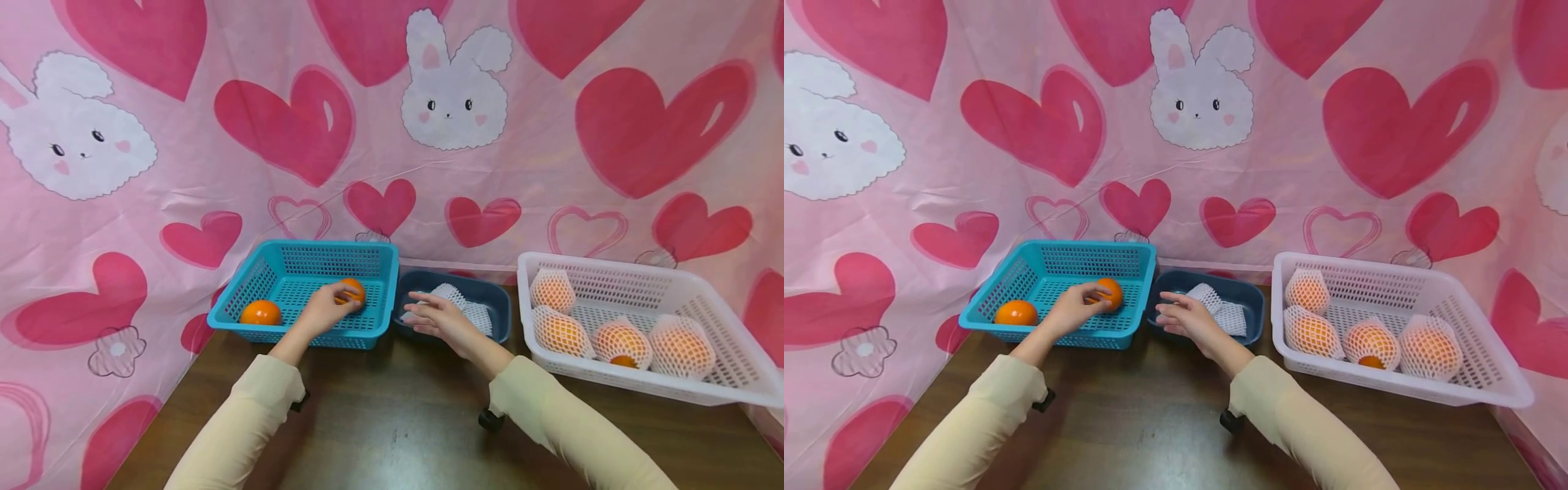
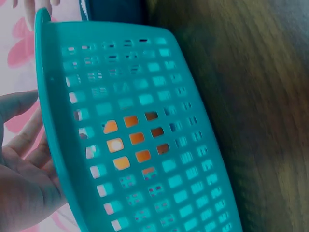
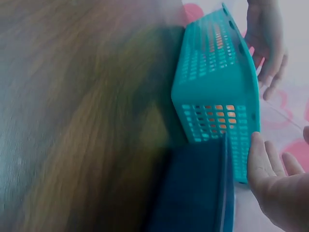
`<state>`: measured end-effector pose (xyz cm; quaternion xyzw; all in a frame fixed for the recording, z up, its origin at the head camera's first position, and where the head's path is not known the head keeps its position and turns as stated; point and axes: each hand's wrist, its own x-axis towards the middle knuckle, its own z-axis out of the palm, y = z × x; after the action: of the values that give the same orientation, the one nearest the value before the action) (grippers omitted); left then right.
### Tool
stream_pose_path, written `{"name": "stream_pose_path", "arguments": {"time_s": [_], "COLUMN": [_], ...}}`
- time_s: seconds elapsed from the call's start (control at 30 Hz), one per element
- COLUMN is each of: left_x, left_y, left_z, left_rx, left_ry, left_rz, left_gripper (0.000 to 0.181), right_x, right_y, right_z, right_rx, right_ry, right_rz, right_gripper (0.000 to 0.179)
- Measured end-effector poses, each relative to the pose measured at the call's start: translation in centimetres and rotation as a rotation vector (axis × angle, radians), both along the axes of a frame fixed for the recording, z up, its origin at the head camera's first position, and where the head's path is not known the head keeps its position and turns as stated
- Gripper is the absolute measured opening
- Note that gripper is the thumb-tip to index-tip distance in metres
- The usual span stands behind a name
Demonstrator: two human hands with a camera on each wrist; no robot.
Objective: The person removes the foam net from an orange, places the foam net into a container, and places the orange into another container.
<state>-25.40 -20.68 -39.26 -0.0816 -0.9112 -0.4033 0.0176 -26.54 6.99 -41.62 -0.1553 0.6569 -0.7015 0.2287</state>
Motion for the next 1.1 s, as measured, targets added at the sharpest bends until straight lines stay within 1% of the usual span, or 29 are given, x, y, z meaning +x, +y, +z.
{"name": "stream_pose_path", "arguments": {"time_s": [0.2,0.33,0.43,0.53,0.7,0.83,0.93,1.1], "left_x": [0.2,0.6,0.9,1.4,1.9,2.2,2.3,2.2], "left_y": [1.0,2.0,3.1,4.2,5.8,6.9,7.6,8.9], "left_z": [0.3,0.6,1.0,1.2,1.2,1.2,1.4,1.6], "left_rx": [0.029,0.038,0.034,0.037,0.039,0.047,0.051,0.044], "left_ry": [0.016,0.029,0.031,0.019,0.005,0.024,0.040,0.041], "left_rz": [-0.028,-0.055,-0.072,-0.095,-0.147,-0.198,-0.234,-0.272], "left_gripper": [0.027,0.031,0.033,0.032,0.031,0.030,0.029,0.029], "right_x": [0.1,0.5,0.8,1.0,1.3,1.5,1.7,2.1], "right_y": [2.0,3.3,4.2,5.0,6.7,8.2,9.3,10.9], "right_z": [0.9,1.5,1.9,2.2,2.5,2.7,3.0,3.5], "right_rx": [0.024,0.033,0.054,0.078,0.110,0.139,0.177,0.206], "right_ry": [0.083,0.149,0.200,0.234,0.268,0.325,0.361,0.392], "right_rz": [0.019,0.024,-0.001,-0.037,-0.071,-0.095,-0.127,-0.177], "right_gripper": [0.053,0.050,0.048,0.047,0.045,0.043,0.042,0.040]}}
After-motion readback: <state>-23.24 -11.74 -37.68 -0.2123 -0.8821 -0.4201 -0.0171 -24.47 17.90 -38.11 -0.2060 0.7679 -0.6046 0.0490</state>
